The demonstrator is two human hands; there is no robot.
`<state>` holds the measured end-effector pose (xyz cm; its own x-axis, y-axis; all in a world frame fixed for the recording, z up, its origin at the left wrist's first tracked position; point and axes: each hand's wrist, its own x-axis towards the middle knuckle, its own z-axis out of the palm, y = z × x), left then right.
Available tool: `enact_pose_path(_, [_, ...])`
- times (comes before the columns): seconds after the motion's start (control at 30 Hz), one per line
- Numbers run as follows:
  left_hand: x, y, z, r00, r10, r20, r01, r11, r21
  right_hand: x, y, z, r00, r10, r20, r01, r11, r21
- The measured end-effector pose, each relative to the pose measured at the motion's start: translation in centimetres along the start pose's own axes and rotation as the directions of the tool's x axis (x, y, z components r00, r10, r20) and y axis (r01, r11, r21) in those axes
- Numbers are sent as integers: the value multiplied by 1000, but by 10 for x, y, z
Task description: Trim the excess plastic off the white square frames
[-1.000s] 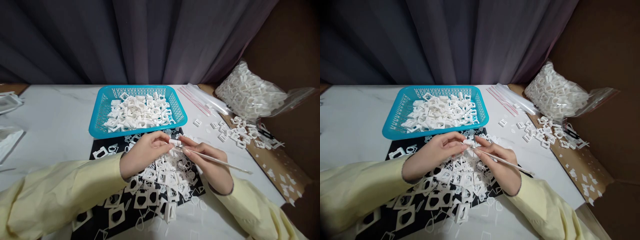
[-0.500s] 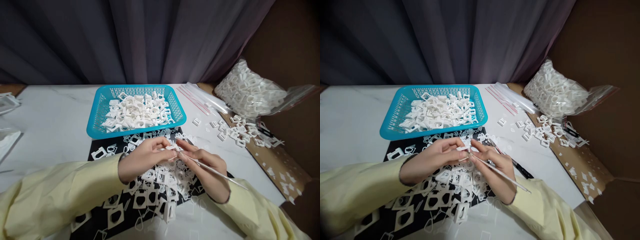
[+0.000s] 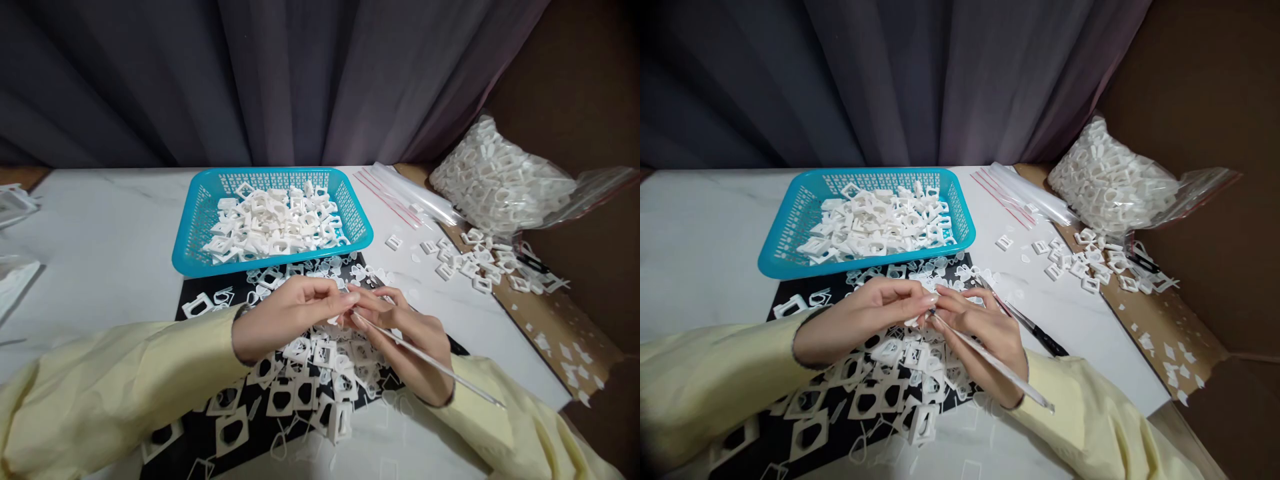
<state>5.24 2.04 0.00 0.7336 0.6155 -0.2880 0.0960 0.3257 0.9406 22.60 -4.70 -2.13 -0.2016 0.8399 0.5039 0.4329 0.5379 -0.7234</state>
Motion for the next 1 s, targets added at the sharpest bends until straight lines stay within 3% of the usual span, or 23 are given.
enact_pose_path(0.33, [-2,-5,1,982,-91,-163,91,996,-7,-1,2,-4,986,-164,37,168,964,-206])
enact_pose_path(0.57, [-3,-7,1,981,-135,-139,128,990,-57,4,-2,-3,968,-233,91,250,900,-357])
enact_pose_path(0.8, [-2,-6,3,981,-181,-73,157,953,-260,2,4,-3,899,-339,276,437,718,-541])
enact_pose_path(0.93, [-1,-6,2,977,-211,-38,194,946,-259,1,5,-1,847,-405,344,531,639,-557])
enact_pose_path(1.0, [-1,-5,2,977,-210,-35,195,949,-247,1,6,0,847,-408,341,532,643,-550])
